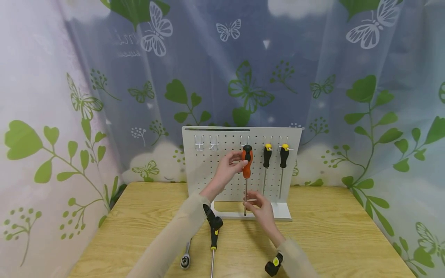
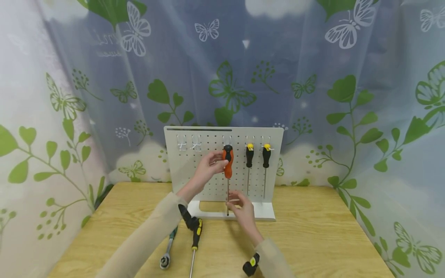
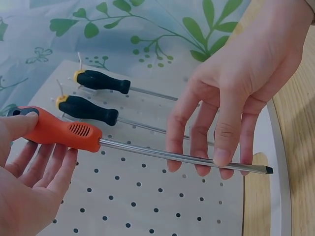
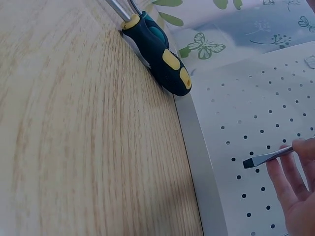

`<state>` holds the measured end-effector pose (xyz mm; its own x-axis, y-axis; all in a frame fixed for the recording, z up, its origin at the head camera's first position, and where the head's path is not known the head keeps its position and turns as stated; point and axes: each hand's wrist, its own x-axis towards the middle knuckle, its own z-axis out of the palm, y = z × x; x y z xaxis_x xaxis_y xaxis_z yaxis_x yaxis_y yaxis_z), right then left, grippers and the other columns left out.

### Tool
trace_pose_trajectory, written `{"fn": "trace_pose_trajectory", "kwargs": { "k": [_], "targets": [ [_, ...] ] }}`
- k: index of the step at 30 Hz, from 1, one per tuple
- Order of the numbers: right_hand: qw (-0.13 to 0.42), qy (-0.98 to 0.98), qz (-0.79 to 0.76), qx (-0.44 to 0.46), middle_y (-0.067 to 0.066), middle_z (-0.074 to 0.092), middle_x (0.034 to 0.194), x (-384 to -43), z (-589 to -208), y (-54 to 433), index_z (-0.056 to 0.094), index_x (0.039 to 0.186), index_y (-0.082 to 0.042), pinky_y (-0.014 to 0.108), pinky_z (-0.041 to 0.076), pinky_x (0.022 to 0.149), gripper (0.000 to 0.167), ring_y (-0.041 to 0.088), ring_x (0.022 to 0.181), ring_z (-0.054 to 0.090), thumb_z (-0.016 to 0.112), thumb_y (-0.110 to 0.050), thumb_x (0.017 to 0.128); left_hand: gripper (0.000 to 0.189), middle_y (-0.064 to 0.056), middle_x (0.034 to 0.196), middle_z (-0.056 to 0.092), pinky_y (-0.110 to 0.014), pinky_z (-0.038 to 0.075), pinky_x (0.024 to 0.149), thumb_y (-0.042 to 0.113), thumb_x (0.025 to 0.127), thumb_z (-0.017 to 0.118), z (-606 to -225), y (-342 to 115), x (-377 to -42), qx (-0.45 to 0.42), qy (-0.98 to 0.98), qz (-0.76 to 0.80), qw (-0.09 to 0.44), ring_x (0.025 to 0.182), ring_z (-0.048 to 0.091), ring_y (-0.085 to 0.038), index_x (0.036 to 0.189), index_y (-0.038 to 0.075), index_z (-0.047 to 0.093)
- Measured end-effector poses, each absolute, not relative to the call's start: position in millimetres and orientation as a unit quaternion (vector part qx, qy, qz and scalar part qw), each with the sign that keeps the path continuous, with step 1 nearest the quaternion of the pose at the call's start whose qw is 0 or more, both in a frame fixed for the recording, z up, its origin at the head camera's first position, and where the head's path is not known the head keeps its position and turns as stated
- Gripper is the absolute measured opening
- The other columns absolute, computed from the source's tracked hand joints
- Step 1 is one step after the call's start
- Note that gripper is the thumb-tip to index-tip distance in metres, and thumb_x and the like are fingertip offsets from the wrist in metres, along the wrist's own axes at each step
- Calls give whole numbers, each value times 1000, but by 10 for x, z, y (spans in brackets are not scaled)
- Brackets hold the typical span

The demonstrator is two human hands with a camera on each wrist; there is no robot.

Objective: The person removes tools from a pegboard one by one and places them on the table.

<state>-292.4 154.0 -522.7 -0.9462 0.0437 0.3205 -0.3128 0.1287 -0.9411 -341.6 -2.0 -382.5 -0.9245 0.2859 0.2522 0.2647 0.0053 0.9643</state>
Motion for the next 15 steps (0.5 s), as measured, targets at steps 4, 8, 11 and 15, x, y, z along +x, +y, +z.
{"fn": "trace_pose_trajectory", "kwargs": {
  "k": [4,8,11,15],
  "targets": [
    [136,-738,653,99,24,70,108,-2877,-5182,1547,67,122,1,28,63,73,33,35,92,71,71,7,89,48,-19,135,61,-44,56,100,21,99,69,-3816,-42,-3380,203,706,678,6,122,62,-35,140,3,53],
    [136,-739,651,108,26,69,109,-2822,-5148,1550,66,123,4,28,63,74,34,34,94,71,71,7,89,48,-17,135,61,-39,58,98,22,98,69,-3801,-59,-3337,202,709,676,2,122,62,-34,140,4,54],
    [132,-736,654,111,27,68,110,-2778,-5131,1550,66,122,5,28,63,74,34,31,92,71,72,7,89,46,-17,134,62,-37,58,97,21,99,69,-3793,-72,-3313,202,708,676,1,121,63,-32,139,4,54],
    [123,-735,656,115,26,68,110,-2708,-5110,1547,66,122,3,28,63,72,34,25,89,70,73,6,88,45,-16,133,63,-37,59,96,20,99,68,-3804,-93,-3295,204,704,680,2,120,64,-31,139,5,55]
  ]
}}
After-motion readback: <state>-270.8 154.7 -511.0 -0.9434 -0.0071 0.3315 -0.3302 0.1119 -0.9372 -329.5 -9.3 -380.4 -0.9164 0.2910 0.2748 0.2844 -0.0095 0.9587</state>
